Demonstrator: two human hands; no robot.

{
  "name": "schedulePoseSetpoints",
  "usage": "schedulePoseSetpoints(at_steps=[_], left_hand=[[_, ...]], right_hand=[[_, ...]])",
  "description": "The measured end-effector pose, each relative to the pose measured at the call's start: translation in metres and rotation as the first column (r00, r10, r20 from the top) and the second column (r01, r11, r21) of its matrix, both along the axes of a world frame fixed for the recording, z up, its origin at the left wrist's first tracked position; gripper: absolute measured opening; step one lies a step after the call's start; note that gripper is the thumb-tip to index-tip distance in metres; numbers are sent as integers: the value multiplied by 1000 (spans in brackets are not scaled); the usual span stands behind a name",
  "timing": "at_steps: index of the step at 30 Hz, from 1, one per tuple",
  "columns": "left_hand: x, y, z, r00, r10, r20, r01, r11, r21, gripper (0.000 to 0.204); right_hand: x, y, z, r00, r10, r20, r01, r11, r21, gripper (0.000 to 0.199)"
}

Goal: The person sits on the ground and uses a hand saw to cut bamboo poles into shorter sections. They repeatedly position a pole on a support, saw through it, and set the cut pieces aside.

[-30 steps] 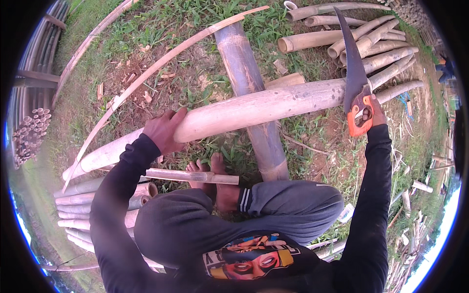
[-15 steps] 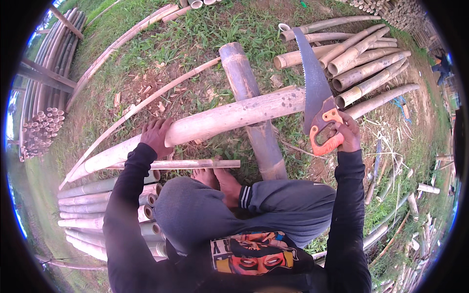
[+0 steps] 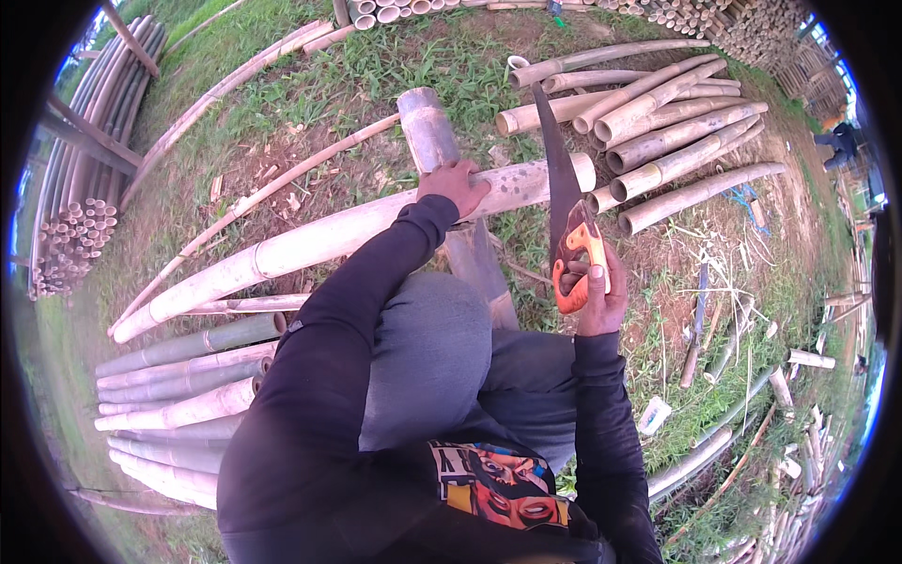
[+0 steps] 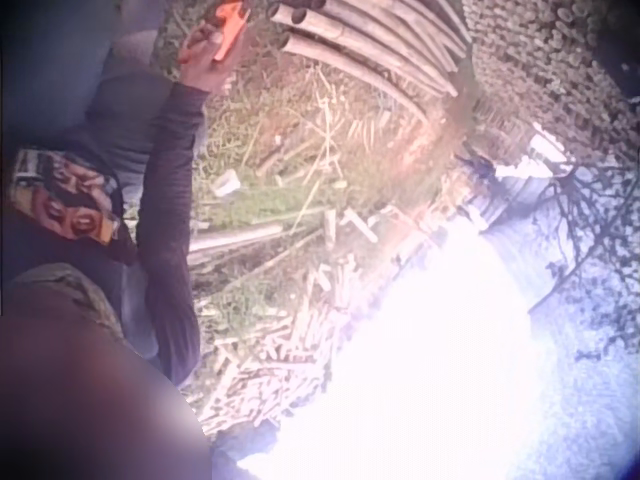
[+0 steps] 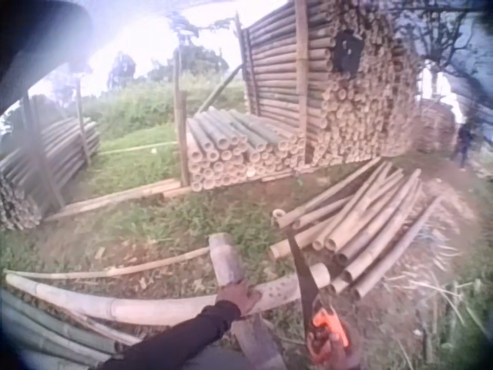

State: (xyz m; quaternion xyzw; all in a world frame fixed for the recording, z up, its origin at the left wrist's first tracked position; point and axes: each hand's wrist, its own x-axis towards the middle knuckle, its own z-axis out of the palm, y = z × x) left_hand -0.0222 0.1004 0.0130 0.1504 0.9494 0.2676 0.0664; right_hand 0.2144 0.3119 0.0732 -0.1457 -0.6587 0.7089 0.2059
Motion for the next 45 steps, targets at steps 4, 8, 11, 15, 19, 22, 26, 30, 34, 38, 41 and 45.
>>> schedulePoseSetpoints(at_steps=[4,8,11,15,19,22,26,30,34,38,41,45], left_hand=[[-4,5,1,997,36,70,-35,999,-3,61],[-5,7,4,993,58,99,-59,998,1,67],[-5,7,6,991,59,121,-57,998,-22,67],[-7,8,10,984,76,158,-68,996,-60,68],[-8,9,12,981,79,178,-70,996,-57,68],[-9,9,12,982,79,173,-68,995,-69,68],[-10,9,16,973,75,220,-62,996,-64,71],[-9,9,17,970,80,228,-67,996,-63,70],[-8,9,10,989,67,134,-58,996,-72,69],[-7,10,4,995,65,71,-58,994,-93,67],[-7,11,5,994,62,89,-54,994,-97,67],[-6,10,14,990,61,124,-49,994,-99,68]], right_hand=[[-1,-5,-2,1000,-12,18,11,999,48,53],[3,-19,6,997,-3,-74,8,997,73,49],[14,-32,13,997,-66,38,63,996,64,49],[30,-50,12,995,38,-92,0,924,382,47],[43,-57,11,999,-33,-16,36,846,532,50],[46,-57,12,998,-45,34,20,847,532,50],[42,-56,11,1000,12,-17,0,826,563,50],[52,-57,13,1000,-1,3,-1,868,497,48],[75,-55,28,986,-5,164,-61,917,394,47],[56,-54,29,998,62,22,-66,905,421,46],[-6,-56,3,995,-28,99,4,971,238,40],[-28,-58,-18,999,-7,35,-3,963,269,41]])
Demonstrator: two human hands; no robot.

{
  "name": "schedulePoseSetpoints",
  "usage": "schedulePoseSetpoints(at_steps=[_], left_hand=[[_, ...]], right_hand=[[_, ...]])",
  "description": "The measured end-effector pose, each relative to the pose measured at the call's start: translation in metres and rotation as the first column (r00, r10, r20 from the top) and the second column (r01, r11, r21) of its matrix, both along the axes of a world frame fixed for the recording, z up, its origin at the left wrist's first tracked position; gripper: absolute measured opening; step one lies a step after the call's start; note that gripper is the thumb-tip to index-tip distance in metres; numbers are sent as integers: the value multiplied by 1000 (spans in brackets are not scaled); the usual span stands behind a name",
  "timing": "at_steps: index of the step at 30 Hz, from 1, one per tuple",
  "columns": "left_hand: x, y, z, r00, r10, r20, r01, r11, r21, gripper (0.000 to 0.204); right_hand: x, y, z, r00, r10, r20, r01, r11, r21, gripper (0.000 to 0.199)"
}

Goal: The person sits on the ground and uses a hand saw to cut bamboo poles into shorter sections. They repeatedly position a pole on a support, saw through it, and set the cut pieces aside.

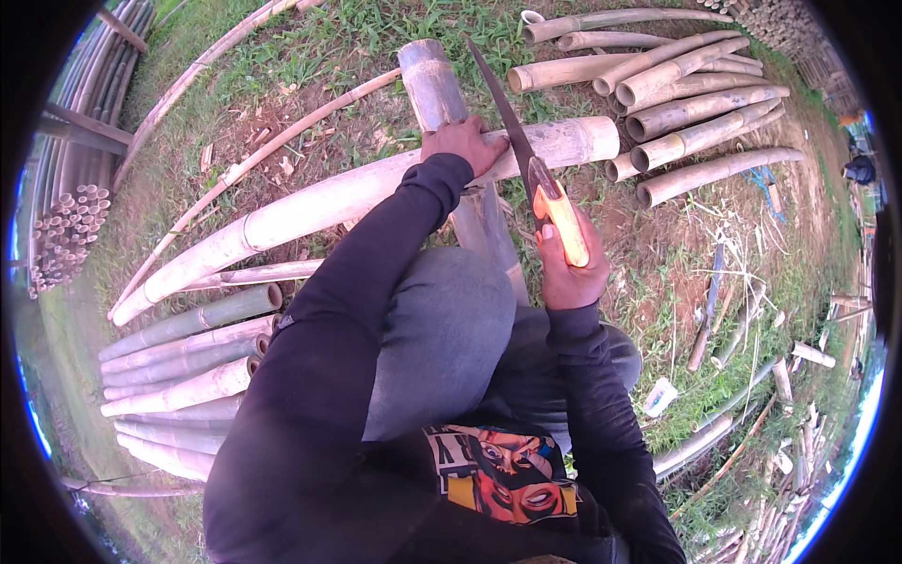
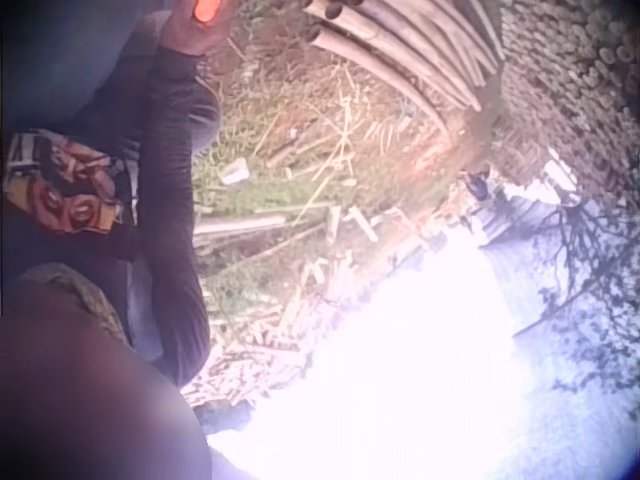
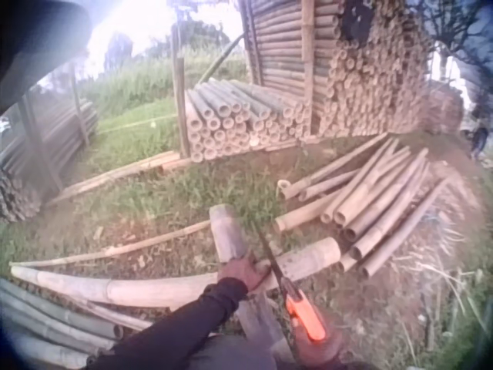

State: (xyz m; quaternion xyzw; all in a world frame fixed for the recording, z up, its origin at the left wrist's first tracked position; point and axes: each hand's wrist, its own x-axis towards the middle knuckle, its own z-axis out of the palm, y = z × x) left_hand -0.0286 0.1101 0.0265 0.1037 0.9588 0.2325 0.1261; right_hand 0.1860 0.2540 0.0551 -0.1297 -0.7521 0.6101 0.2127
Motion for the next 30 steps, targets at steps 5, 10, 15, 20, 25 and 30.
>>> schedulePoseSetpoints(at_steps=[5,10,15,20,25,30], left_hand=[[1,-1,-6,999,-13,-41,12,1000,-5,68],[-1,1,-18,999,-17,-51,18,1000,20,70],[2,-1,-8,998,-17,-68,18,1000,14,65],[1,-4,-1,998,-40,-54,41,999,23,66],[2,-1,-15,993,-28,-111,33,999,41,64],[3,-4,-13,997,-36,-62,43,991,123,64]], right_hand=[[106,6,36,995,16,99,-20,999,38,46],[97,0,52,997,74,-32,-72,997,38,47],[-16,-4,-4,999,-33,-20,34,999,18,42],[81,-1,23,988,-69,136,62,996,58,43],[131,-14,82,996,68,-56,-60,989,137,50],[6,-16,19,998,-27,53,22,995,99,42]])
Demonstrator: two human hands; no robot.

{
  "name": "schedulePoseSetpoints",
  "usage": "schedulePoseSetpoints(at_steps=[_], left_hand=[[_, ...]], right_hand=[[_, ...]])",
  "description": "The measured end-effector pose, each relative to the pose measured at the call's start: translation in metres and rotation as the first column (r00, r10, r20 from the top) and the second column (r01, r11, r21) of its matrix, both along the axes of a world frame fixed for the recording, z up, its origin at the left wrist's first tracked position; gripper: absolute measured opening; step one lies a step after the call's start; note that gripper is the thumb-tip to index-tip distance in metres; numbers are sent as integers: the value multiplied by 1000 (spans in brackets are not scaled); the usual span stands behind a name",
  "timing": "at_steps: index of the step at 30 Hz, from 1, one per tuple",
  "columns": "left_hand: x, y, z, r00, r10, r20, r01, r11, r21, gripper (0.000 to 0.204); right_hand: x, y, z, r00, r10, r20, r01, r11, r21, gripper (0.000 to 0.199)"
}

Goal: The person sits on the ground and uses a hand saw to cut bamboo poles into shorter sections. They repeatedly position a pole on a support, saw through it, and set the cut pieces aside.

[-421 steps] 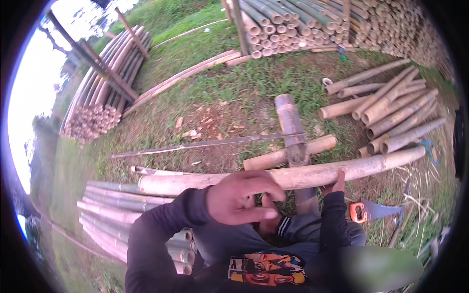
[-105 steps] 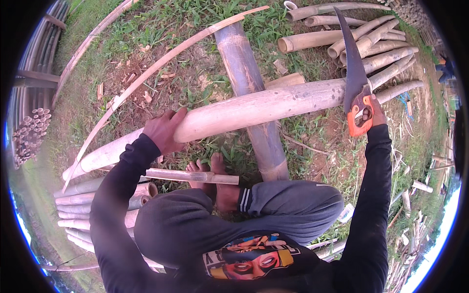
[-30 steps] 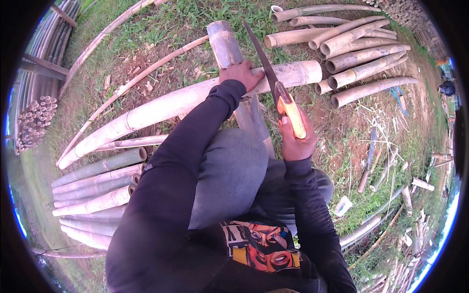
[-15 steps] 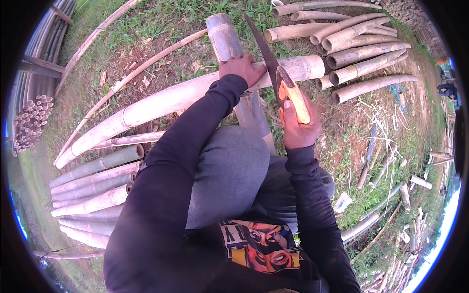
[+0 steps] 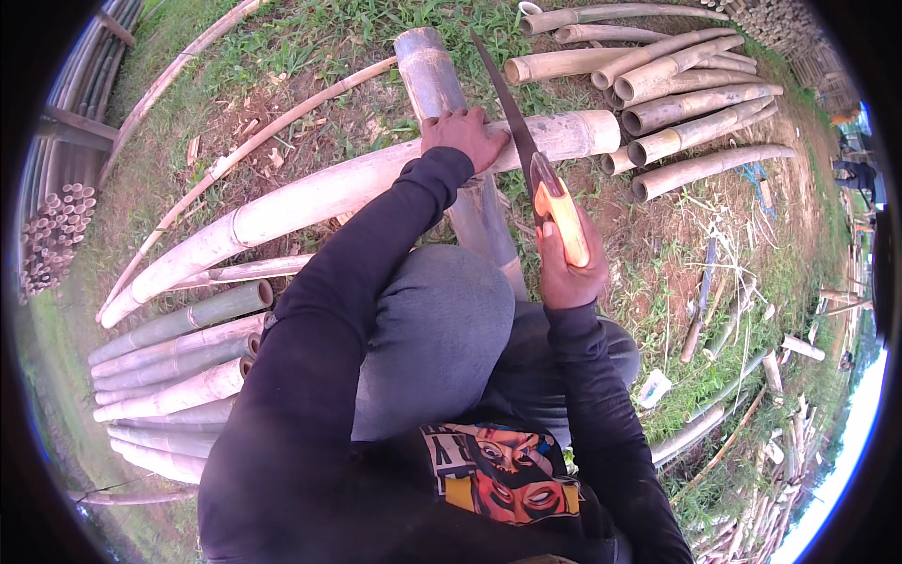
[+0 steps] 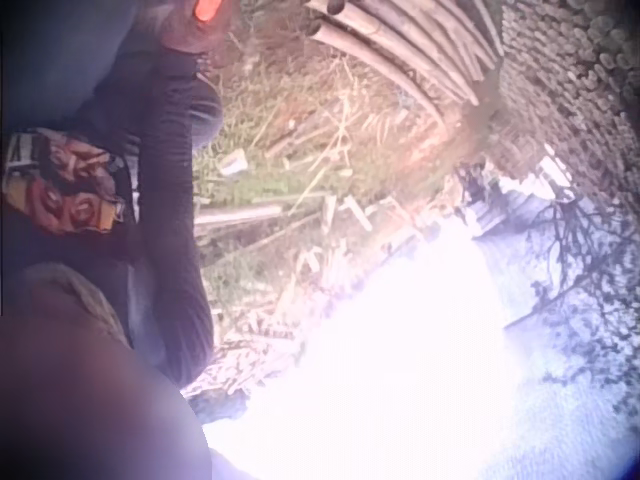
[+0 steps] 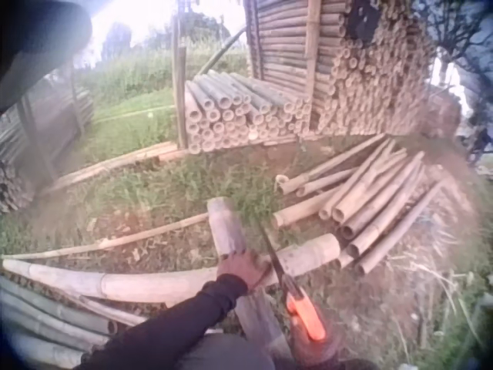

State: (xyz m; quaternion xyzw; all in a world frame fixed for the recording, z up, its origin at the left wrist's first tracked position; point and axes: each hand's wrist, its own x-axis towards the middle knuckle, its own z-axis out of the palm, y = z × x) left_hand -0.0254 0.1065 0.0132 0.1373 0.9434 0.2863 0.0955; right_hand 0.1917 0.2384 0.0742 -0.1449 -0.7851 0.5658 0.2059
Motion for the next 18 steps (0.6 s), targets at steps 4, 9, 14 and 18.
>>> schedulePoseSetpoints(at_steps=[4,9,14,18], left_hand=[[8,-51,19,994,-62,-95,77,984,160,71],[46,-145,14,957,-192,-219,93,914,-395,101],[44,-153,-1,988,-139,-65,102,912,-396,101],[42,-152,1,988,-128,-87,85,919,-386,98]], right_hand=[[-25,12,-23,996,63,-59,-67,995,-69,43],[-2,13,-3,984,170,-47,-175,975,-139,40],[-27,11,-11,996,81,-30,-84,991,-106,39],[-7,10,-2,999,34,10,-35,998,57,28]])
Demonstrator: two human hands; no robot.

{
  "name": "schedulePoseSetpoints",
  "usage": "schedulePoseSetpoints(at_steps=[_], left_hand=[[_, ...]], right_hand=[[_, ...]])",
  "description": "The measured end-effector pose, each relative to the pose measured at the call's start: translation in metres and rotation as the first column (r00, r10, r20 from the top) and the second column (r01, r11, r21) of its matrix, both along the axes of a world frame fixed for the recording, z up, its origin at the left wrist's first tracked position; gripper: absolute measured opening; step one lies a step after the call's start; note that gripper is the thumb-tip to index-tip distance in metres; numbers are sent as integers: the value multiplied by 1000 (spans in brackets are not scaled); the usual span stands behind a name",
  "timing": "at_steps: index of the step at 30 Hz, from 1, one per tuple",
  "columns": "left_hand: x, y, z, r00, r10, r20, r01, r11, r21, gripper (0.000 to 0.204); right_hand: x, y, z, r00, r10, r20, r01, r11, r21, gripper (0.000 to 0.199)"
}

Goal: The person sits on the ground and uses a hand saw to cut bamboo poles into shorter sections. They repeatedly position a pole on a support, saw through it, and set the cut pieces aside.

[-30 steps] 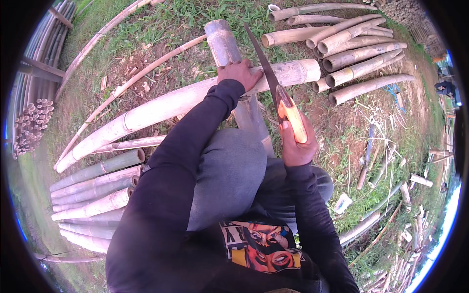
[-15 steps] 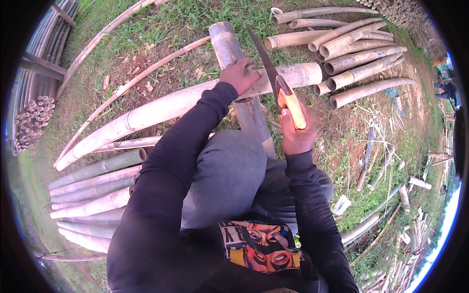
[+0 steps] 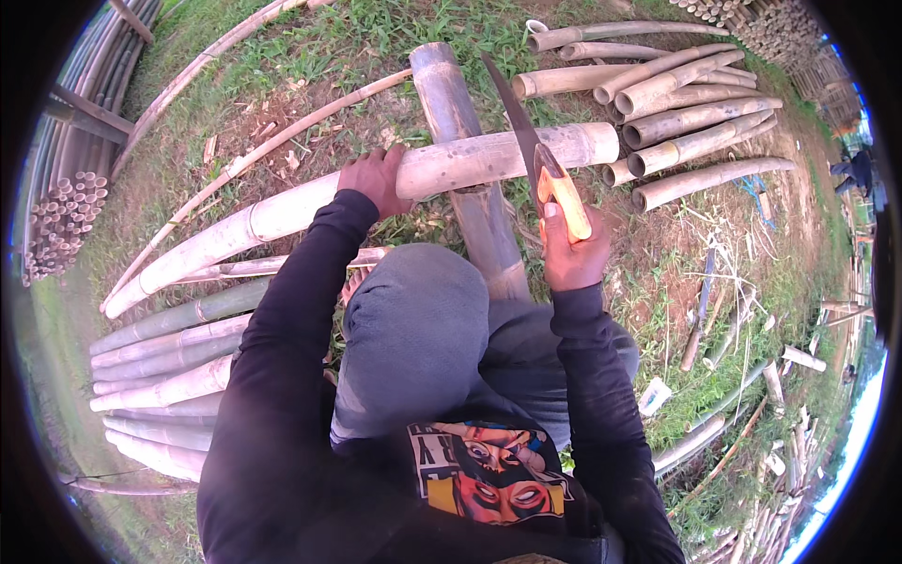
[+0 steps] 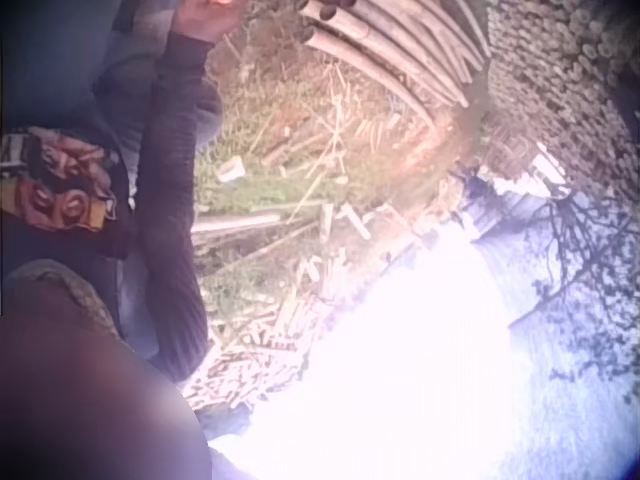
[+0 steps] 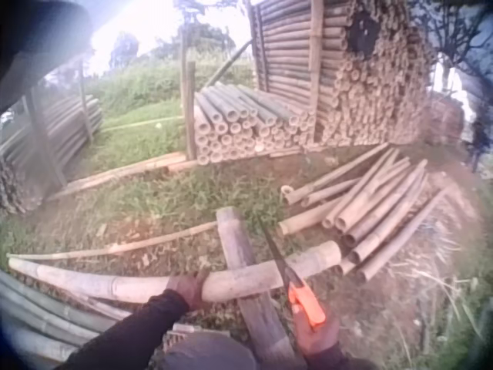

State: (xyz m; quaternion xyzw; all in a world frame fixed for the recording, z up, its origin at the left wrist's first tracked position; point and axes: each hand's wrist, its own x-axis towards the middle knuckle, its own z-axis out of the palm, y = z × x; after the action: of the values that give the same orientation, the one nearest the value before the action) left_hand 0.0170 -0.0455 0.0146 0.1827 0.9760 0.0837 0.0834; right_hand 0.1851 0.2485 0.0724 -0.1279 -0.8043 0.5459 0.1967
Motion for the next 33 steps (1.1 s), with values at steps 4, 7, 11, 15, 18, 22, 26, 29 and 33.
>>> schedulePoseSetpoints(at_steps=[4,7,11,15,18,22,26,29,33], left_hand=[[0,-2,-2,1000,-14,9,14,1000,-9,97],[-3,-1,-8,1000,-22,-15,21,1000,-20,96],[-2,-2,-8,999,-29,-37,29,999,-13,94],[0,-2,1,1000,-12,-22,12,1000,16,90],[2,-2,5,1000,-21,-10,21,1000,19,88],[1,-3,-1,1000,-19,5,19,1000,-13,92],[-2,-2,-7,999,-29,-19,29,999,-25,95],[-1,-1,-5,1000,-23,11,23,999,-24,95],[0,-2,4,1000,-22,11,22,1000,-21,95]], right_hand=[[105,-9,49,983,-74,166,78,997,-23,18],[167,-12,67,999,-40,29,33,981,193,18],[103,-14,41,980,-76,183,74,997,15,20],[-36,-9,0,1000,2,-27,-2,1000,-9,24],[-12,-6,9,1000,14,-6,-15,999,-48,21],[139,-5,53,984,-23,177,20,1000,19,18],[156,-16,56,993,-67,100,55,991,124,27],[46,-13,26,1000,-17,1,17,991,135,19],[-51,-8,-1,1000,29,-8,-29,999,14,23]])
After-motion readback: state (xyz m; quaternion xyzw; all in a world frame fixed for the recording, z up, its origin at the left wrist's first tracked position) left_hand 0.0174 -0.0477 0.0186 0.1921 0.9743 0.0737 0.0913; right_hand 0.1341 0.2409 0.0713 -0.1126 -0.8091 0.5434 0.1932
